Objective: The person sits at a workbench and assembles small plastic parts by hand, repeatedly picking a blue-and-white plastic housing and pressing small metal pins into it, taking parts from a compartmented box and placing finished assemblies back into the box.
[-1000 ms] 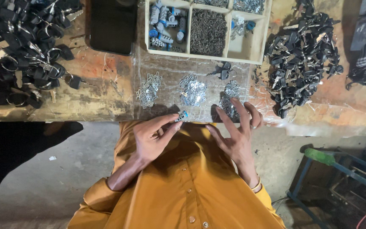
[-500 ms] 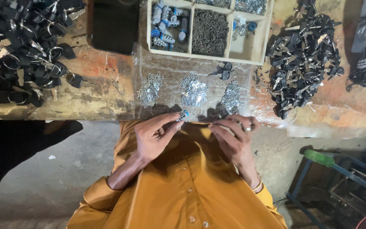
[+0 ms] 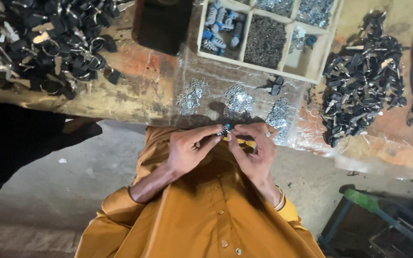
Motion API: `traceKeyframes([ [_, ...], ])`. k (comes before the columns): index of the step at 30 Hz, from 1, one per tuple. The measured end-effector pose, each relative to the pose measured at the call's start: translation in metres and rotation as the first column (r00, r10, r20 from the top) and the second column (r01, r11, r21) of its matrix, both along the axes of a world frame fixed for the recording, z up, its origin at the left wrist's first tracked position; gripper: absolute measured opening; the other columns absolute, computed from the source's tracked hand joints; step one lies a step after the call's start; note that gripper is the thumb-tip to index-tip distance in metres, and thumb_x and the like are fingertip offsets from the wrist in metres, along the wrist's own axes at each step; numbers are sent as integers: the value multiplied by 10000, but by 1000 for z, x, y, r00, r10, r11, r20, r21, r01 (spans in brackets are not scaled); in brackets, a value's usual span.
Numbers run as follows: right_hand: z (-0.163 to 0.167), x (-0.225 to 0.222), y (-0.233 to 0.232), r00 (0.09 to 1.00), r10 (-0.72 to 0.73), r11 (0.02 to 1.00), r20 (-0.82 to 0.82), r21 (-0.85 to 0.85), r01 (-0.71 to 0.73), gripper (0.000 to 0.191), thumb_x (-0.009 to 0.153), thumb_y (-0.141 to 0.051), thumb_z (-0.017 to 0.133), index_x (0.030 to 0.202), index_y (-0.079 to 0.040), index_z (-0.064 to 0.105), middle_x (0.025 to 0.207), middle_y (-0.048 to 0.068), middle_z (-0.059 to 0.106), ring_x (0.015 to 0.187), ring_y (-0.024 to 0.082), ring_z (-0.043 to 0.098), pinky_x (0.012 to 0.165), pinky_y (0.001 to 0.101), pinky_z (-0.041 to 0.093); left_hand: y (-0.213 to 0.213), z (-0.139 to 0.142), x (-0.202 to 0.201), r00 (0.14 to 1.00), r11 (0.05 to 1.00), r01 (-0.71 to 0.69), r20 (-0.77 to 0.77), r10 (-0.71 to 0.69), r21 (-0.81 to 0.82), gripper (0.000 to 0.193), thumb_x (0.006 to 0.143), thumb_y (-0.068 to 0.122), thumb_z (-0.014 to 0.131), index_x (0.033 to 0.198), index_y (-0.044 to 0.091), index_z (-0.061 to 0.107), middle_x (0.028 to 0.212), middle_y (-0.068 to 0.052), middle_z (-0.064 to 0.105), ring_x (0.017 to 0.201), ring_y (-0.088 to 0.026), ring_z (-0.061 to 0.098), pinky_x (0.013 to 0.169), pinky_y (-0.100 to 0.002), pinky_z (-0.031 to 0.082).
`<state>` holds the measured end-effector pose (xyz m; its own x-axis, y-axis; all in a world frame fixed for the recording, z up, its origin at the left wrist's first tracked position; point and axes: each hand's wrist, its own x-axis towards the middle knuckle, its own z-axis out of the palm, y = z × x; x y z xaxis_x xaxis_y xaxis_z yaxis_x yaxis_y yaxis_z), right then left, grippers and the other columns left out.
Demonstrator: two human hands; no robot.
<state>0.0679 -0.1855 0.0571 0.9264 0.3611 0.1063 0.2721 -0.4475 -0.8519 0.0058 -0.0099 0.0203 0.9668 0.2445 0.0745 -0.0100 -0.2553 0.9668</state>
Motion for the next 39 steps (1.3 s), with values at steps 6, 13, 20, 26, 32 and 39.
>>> traceKeyframes([
  [6, 6, 2, 4, 979, 74, 973, 190, -230, -29, 237, 832, -99, 858, 1004, -119, 697, 940, -2, 747, 842, 138, 653, 914, 331, 366, 4, 0, 2, 995, 998, 42, 93, -47, 48, 229, 922, 68, 789, 1148, 86, 757, 1185, -52, 768, 948, -154, 787, 663, -254, 610],
  [13, 14, 20, 25, 939, 242, 926, 243, -348, -149, 317, 877, -199, 858, 1183, -241, 784, 1232, 1, 625, 1147, 230, 526, 1029, 421, 301, 23, 4, -14, 992, 963, -118, 10, 124, -244, 261, 903, -43, 775, 1158, -6, 739, 1180, -151, 767, 870, -161, 795, 631, -226, 623],
  [20, 13, 20, 52, 920, 284, 848, 271, -519, -108, 354, 936, -382, 818, 1213, -191, 708, 1477, 63, 518, 1409, 352, 384, 1178, 571, 177, 36, 8, -27, 960, 940, -267, 29, 279, -211, 243, 900, -35, 803, 1133, -17, 735, 1154, -177, 768, 825, -158, 781, 618, -218, 599],
  [26, 10, 19, 22, 860, 383, 876, 338, -429, -222, 309, 842, -312, 840, 1117, -224, 730, 1362, 17, 566, 1318, 315, 442, 1136, 533, 237, 29, 8, -23, 979, 919, -202, -49, 197, -339, 238, 917, -31, 782, 1148, -23, 729, 1191, -155, 762, 848, -138, 780, 632, -209, 610],
  [32, 2, 10, -3, 902, 347, 908, 258, -335, -253, 229, 851, -43, 826, 1049, -112, 736, 1082, -7, 730, 1018, 213, 633, 986, 403, 340, 12, 7, -11, 996, 934, -93, -38, 85, -346, 229, 920, -13, 776, 1146, -9, 737, 1183, -127, 770, 826, -108, 755, 588, -179, 550],
  [39, -2, 2, -3, 993, 17, 995, 118, -102, -5, 164, 913, 11, 787, 1041, -72, 728, 1054, 50, 747, 1005, 219, 659, 937, 323, 465, 2, 9, 1, 999, 994, -40, -26, 38, -99, 255, 870, 67, 839, 1116, 68, 771, 1114, -59, 803, 708, -72, 724, 534, -213, 490],
])
